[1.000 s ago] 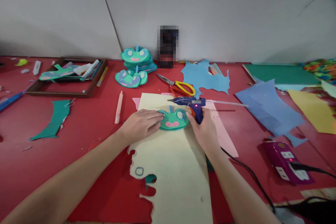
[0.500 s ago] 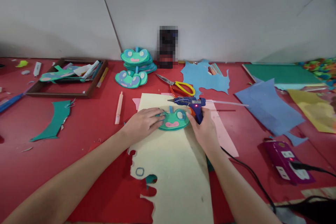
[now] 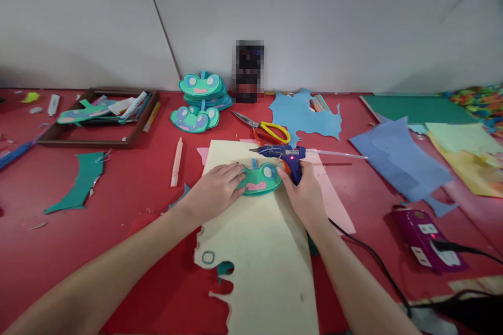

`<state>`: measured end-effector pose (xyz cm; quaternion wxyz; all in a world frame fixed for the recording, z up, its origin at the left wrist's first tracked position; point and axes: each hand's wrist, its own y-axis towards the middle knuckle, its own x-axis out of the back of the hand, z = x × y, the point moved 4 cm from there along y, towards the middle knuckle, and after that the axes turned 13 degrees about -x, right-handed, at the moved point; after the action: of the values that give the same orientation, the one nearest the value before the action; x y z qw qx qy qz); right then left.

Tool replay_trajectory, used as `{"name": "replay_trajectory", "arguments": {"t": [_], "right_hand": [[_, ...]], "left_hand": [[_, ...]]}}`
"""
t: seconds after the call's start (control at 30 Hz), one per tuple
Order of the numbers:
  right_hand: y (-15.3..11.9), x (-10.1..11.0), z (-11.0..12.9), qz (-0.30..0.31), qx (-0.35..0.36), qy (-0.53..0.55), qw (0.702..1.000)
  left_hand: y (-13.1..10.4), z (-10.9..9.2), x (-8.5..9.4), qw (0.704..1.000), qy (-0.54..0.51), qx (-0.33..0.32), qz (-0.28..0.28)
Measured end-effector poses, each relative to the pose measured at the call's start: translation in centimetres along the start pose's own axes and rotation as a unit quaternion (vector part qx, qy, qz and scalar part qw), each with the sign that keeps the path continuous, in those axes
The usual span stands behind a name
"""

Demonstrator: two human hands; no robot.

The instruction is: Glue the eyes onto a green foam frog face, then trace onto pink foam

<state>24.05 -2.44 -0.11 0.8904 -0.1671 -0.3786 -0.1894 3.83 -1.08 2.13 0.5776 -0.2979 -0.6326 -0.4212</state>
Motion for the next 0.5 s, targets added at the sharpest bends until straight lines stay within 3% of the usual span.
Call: {"name": "replay_trajectory", "arguments": {"t": [0.23,0.5], "right_hand": [[-0.14,0.21,0.2,-0.007,-0.005,0.002,1.0],[-0.13,0.12,0.12,-0.006,-0.01,0.003,1.0]], "left_hand": [[0.0,-0.51,0.31,0.999,-0.035,0.006,0.036],[-0.62,-0.42,0.71,0.987,-0.098,0.035,0.123]]}}
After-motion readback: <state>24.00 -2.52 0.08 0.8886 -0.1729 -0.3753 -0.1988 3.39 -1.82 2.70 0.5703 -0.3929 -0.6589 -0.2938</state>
